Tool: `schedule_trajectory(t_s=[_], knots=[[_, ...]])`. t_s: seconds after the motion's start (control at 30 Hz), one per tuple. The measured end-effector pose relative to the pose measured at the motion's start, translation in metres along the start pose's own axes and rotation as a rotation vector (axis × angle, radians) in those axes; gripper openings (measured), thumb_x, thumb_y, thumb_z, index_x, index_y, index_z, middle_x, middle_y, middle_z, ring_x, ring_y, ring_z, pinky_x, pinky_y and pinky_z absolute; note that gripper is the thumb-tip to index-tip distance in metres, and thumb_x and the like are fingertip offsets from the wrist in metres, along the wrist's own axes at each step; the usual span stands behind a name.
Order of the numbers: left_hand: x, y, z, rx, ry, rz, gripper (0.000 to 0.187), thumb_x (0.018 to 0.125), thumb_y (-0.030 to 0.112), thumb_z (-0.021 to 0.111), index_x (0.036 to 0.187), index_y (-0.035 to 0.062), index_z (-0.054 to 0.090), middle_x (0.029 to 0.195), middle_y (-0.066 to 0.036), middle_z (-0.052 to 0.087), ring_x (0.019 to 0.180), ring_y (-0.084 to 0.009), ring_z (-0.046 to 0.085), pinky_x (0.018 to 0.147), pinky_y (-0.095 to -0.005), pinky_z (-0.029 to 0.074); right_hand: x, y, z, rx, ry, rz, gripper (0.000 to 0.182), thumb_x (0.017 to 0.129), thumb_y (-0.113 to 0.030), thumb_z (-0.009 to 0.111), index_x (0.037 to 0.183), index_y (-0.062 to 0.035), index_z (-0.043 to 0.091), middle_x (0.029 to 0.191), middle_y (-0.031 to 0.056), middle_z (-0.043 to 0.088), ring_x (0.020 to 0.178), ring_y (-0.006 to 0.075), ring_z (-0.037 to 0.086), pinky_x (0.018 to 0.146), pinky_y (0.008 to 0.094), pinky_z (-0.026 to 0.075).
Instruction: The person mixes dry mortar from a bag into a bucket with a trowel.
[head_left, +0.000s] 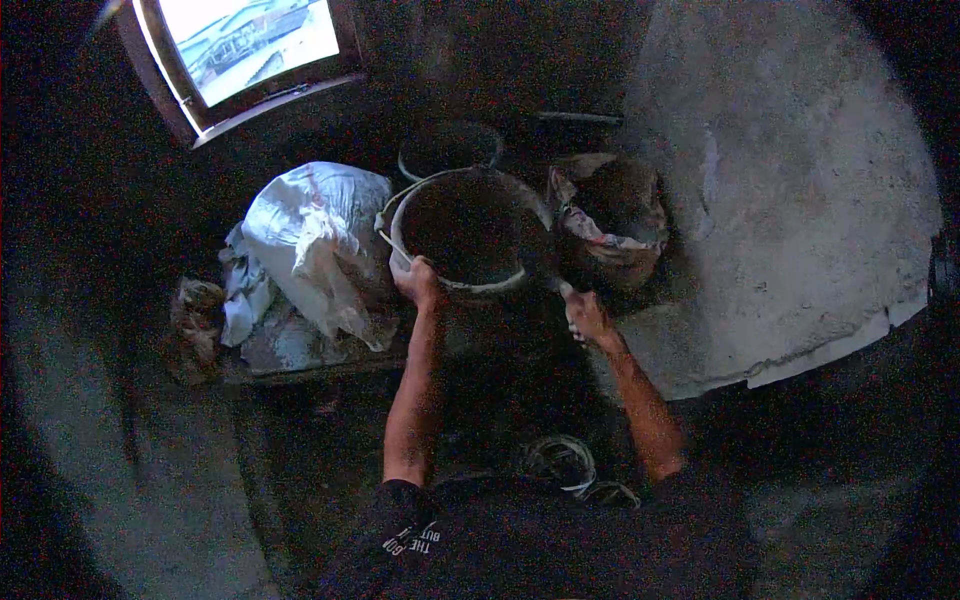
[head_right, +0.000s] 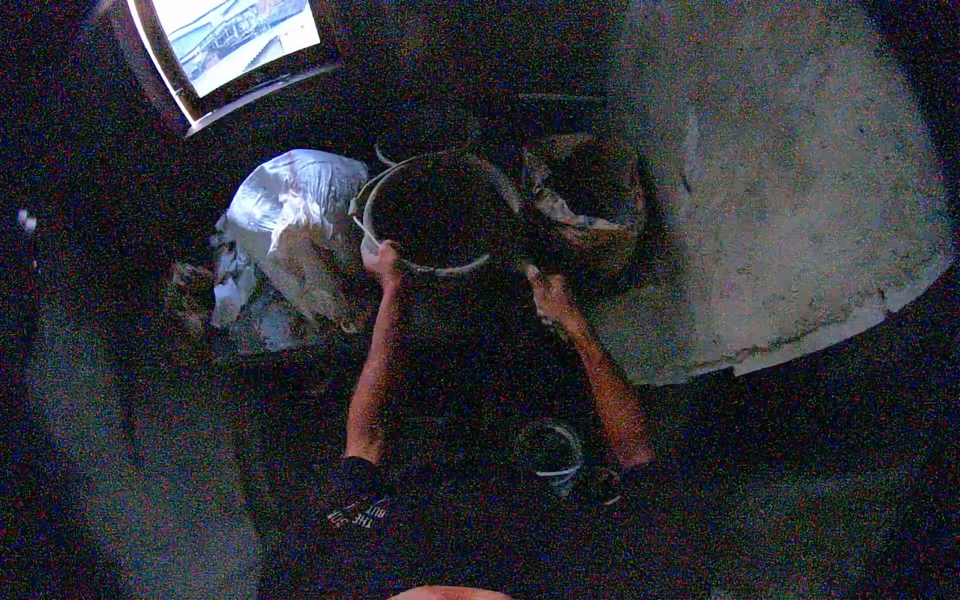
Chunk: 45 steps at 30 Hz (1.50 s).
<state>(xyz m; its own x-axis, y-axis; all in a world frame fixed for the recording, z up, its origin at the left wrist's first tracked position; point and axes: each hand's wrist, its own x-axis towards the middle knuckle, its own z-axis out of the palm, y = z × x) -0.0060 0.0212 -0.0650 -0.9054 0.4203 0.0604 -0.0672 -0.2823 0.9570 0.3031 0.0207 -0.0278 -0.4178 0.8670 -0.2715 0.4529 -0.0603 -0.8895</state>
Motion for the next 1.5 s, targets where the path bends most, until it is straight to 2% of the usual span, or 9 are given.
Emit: schedule_trajectory(t_s=[0.47,0.8,0.9,0.97,1.1,1.2,1.23,1.33,1.5], knots=[[-0.017,0.038,0.004,0.072,0.030,0.058,0.040,0.059,0.002,0.044,0.098,-0.0076,0.042,0.076,-0.008,0.050,0.058,-0.0172,0.046,0.056,-0.0263,0.038,-0.089,0.019,0.006,0.072,0.325,0.381,0.039,0.081,-0.034,0.036,0.106,-0.0053,0.043,0.052,0.0001,0.042,0.048,0.0132,0.042,0.045,0.0278,0.036],[-0.010,0.029,-0.002,0.093,-0.022,0.041,0.041,0.060,0.006,0.047,0.098,-0.0075,0.042,0.079,-0.011,0.051,0.068,-0.0198,0.048,0.064,-0.0292,0.038,-0.033,-0.031,0.036,0.228,0.343,-0.006,0.040,0.080,-0.041,0.035,0.059,-0.0068,0.039,0.043,-0.0028,0.031,0.033,0.0057,0.029,0.031,0.0229,0.025],[-0.012,0.027,0.003,0.039,0.014,0.081,0.041,0.060,0.005,0.046,0.098,-0.0074,0.041,0.080,-0.011,0.050,0.068,-0.0196,0.048,0.064,-0.0292,0.038,-0.018,0.069,0.019,0.248,-0.005,0.114,0.033,0.081,-0.037,0.035,0.077,-0.0065,0.046,0.063,0.0023,0.046,0.049,0.0106,0.042,0.043,0.0264,0.035],[-0.020,0.050,0.001,0.059,-0.019,-0.012,0.041,0.060,0.005,0.045,0.099,-0.0071,0.041,0.081,-0.011,0.050,0.068,-0.0194,0.048,0.065,-0.0289,0.038,-0.060,0.040,0.017,-0.006,0.145,0.396,0.033,0.081,-0.031,0.038,0.098,-0.0042,0.045,0.084,0.0067,0.050,0.065,0.0151,0.047,0.054,0.0302,0.038],[-0.017,0.051,0.003,-0.025,-0.026,0.017,0.042,0.058,0.003,0.044,0.099,-0.0066,0.041,0.082,-0.010,0.048,0.067,-0.0184,0.047,0.063,-0.0268,0.038,-0.101,0.012,-0.022,-0.244,0.039,0.162,0.057,0.073,-0.025,0.053,0.117,0.0001,0.027,0.096,0.0098,0.049,0.077,0.0200,0.048,0.063,0.0333,0.041],[-0.023,0.063,0.002,-0.039,-0.046,-0.047,0.043,0.057,0.002,0.043,0.099,-0.0068,0.041,0.082,-0.009,0.048,0.068,-0.0179,0.046,0.062,-0.0252,0.038,-0.100,0.003,-0.040,-0.753,0.359,-0.187,0.059,0.070,-0.027,0.056,0.115,-0.0006,0.029,0.084,0.0076,0.052,0.071,0.0177,0.049,0.062,0.0308,0.042],[-0.019,0.056,0.002,-0.043,-0.052,-0.054,0.043,0.057,0.002,0.043,0.099,-0.0068,0.041,0.082,-0.009,0.048,0.068,-0.0179,0.046,0.062,-0.0252,0.038,-0.105,-0.035,-0.051,-0.258,0.175,0.128,0.056,0.071,-0.027,0.056,0.113,-0.0004,0.031,0.077,0.0070,0.053,0.069,0.0153,0.050,0.063,0.0289,0.042],[-0.010,0.049,-0.003,-0.001,-0.089,0.120,0.043,0.057,0.003,0.044,0.099,-0.0061,0.041,0.082,-0.009,0.048,0.069,-0.0176,0.046,0.061,-0.0247,0.038,-0.095,-0.058,-0.067,0.089,0.126,0.069,0.038,0.073,-0.024,0.054,0.102,-0.0062,0.039,0.073,0.0041,0.050,0.057,0.0103,0.047,0.047,0.0245,0.041],[-0.009,0.079,-0.009,0.144,-0.188,-0.010,0.043,0.059,0.005,0.044,0.100,-0.0038,0.042,0.084,-0.010,0.049,0.070,-0.0185,0.047,0.066,-0.0264,0.038,-0.068,-0.110,-0.088,-0.393,-0.020,0.029,0.036,0.078,-0.021,0.047,0.107,-0.0031,0.037,0.082,0.0055,0.051,0.075,0.0126,0.049,0.065,0.0265,0.041]])
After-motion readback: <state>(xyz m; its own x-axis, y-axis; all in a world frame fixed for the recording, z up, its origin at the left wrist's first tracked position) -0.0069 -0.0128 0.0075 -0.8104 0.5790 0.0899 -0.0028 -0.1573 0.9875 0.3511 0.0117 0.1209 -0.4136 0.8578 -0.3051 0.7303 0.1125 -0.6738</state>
